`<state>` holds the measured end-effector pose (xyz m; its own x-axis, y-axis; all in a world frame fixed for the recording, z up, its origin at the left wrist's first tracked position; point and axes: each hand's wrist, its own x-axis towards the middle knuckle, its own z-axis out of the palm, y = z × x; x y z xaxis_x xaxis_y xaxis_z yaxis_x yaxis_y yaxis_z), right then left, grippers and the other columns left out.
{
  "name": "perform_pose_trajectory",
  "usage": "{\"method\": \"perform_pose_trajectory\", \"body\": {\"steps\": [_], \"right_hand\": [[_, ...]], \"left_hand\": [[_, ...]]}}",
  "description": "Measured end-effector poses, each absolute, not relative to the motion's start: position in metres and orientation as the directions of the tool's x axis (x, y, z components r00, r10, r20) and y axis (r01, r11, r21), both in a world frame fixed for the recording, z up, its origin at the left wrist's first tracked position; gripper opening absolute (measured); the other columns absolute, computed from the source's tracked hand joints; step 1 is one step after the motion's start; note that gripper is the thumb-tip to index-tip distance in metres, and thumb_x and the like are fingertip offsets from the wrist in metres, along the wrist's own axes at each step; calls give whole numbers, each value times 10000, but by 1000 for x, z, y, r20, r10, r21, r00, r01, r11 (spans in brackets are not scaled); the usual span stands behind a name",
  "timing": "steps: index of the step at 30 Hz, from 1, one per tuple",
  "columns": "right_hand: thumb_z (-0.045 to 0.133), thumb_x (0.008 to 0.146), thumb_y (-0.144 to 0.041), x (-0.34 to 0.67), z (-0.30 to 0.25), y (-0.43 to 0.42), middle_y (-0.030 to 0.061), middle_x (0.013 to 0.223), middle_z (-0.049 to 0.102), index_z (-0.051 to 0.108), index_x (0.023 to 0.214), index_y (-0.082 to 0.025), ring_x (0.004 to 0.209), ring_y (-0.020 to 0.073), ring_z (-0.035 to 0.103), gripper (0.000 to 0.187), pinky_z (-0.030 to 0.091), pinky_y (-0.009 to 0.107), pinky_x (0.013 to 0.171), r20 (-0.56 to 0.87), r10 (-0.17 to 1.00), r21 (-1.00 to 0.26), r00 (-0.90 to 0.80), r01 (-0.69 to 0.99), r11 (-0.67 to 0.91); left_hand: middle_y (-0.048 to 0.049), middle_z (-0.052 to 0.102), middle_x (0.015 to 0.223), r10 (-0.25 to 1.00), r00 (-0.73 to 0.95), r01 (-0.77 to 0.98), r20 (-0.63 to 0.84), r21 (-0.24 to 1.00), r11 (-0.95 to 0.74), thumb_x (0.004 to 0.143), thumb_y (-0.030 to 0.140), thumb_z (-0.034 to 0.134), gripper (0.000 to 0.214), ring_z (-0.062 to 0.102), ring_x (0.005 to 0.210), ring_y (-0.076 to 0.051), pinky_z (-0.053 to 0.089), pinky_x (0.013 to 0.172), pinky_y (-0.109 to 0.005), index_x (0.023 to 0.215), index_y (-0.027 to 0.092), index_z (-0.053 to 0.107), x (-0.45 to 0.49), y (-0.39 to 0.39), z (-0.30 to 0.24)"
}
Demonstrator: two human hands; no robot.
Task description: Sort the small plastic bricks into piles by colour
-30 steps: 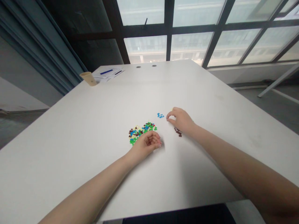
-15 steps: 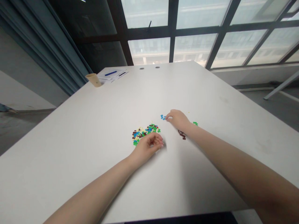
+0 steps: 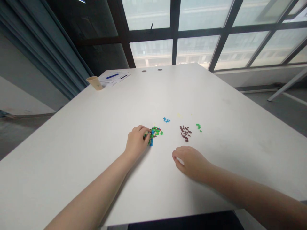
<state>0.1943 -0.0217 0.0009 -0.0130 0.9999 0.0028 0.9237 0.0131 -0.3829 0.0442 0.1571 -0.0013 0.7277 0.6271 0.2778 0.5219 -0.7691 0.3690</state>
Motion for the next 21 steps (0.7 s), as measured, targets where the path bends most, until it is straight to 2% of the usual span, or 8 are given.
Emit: {"method": "perform_pose_trajectory", "body": {"steps": [3, 8, 13, 21], "right_hand": [[429, 771, -131, 190, -3, -23, 13, 685, 582, 535, 737, -183, 646, 133, 497, 123, 302, 261, 613, -24, 999, -332, -25, 943, 16], [427, 771, -137, 190, 1, -18, 15, 686, 586, 522, 745, -185, 632, 135, 494, 109, 271, 271, 587, -25, 998, -293, -53, 955, 43], [410, 780, -147, 191, 0, -19, 12, 685, 586, 510, 750, -186, 622, 133, 486, 111, 256, 268, 575, 4, 997, -306, -76, 949, 74], [418, 788, -171, 194, 0, -21, 16, 709, 592, 512, 763, -183, 648, 136, 493, 98, 261, 268, 586, 13, 995, -321, -103, 942, 102]], "left_hand": [[-76, 602, 960, 580, 770, 481, 264, 356, -801, 819, 279, 454, 229, 499, 914, -230, 364, 793, -367, 950, 203, 625, 47, 151, -1], [-53, 545, 1210, 402, 885, 343, 233, 256, -904, 860, 220, 405, 327, 396, 1090, -260, 279, 824, -411, 1149, 291, 540, 55, 142, -3], [-53, 564, 1197, 377, 895, 334, 238, 203, -921, 863, 199, 402, 296, 396, 1067, -270, 248, 795, -416, 1096, 265, 572, 63, 141, -9], [-54, 630, 1010, 370, 895, 332, 250, 184, -925, 856, 193, 444, 178, 451, 966, -230, 261, 745, -372, 921, 230, 605, 64, 140, -9]]}}
